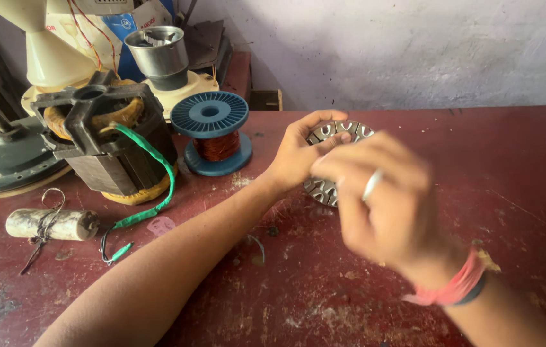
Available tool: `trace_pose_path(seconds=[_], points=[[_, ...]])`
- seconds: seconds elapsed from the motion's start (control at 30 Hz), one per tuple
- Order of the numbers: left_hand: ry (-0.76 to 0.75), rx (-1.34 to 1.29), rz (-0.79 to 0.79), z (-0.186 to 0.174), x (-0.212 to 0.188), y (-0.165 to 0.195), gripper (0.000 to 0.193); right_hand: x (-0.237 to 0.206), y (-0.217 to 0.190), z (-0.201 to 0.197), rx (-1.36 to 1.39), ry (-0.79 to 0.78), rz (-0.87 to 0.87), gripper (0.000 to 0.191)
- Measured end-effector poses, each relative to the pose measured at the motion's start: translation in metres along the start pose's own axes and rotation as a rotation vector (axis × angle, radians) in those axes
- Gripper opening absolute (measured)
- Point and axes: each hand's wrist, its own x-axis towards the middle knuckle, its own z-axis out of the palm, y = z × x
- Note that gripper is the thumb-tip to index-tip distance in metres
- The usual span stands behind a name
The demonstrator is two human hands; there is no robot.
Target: The person winds copper wire by hand onto a metal motor stator plate on a workbench. They pull wire from a blue spool, twist and prepare the wire ends, then repeatedly loop and press the wire around the slots of the stator, turning the plate as they work.
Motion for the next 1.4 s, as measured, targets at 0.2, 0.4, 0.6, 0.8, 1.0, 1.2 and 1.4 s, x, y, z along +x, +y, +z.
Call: trace_pose_path(seconds=[0.2, 0.4, 0.6, 0.8, 1.0, 1.2, 1.4], points=[[0.03, 0.028, -0.088, -0.003, 0.0, 0.006, 0.031, -0.019, 0.054, 0.006, -0.141, -0.262, 0.316, 0.024], [0.038, 0.039, -0.073, -0.004, 0.001, 0.005, 0.028, -0.027, 0.067, 0.015, -0.168, -0.269, 0.343, 0.017], [0.04, 0.099, -0.07, -0.002, 0.001, 0.005, 0.031, -0.028, 0.071, 0.019, -0.154, -0.235, 0.294, 0.017], [0.031, 0.153, -0.069, -0.001, -0.003, 0.015, 0.041, -0.028, 0.075, 0.025, -0.16, -0.214, 0.245, 0.016], [0.039, 0.142, -0.1, -0.001, -0.003, 0.017, 0.045, -0.027, 0.078, 0.024, -0.147, -0.242, 0.197, 0.014], [-0.001, 0.196, -0.018, -0.007, 0.0, 0.005, 0.036, -0.024, 0.08, 0.024, -0.204, -0.411, 0.329, 0.017], [-0.036, 0.082, -0.01, -0.009, 0.005, -0.005, 0.026, -0.017, 0.058, 0.03, -0.019, -0.425, 0.364, 0.025]])
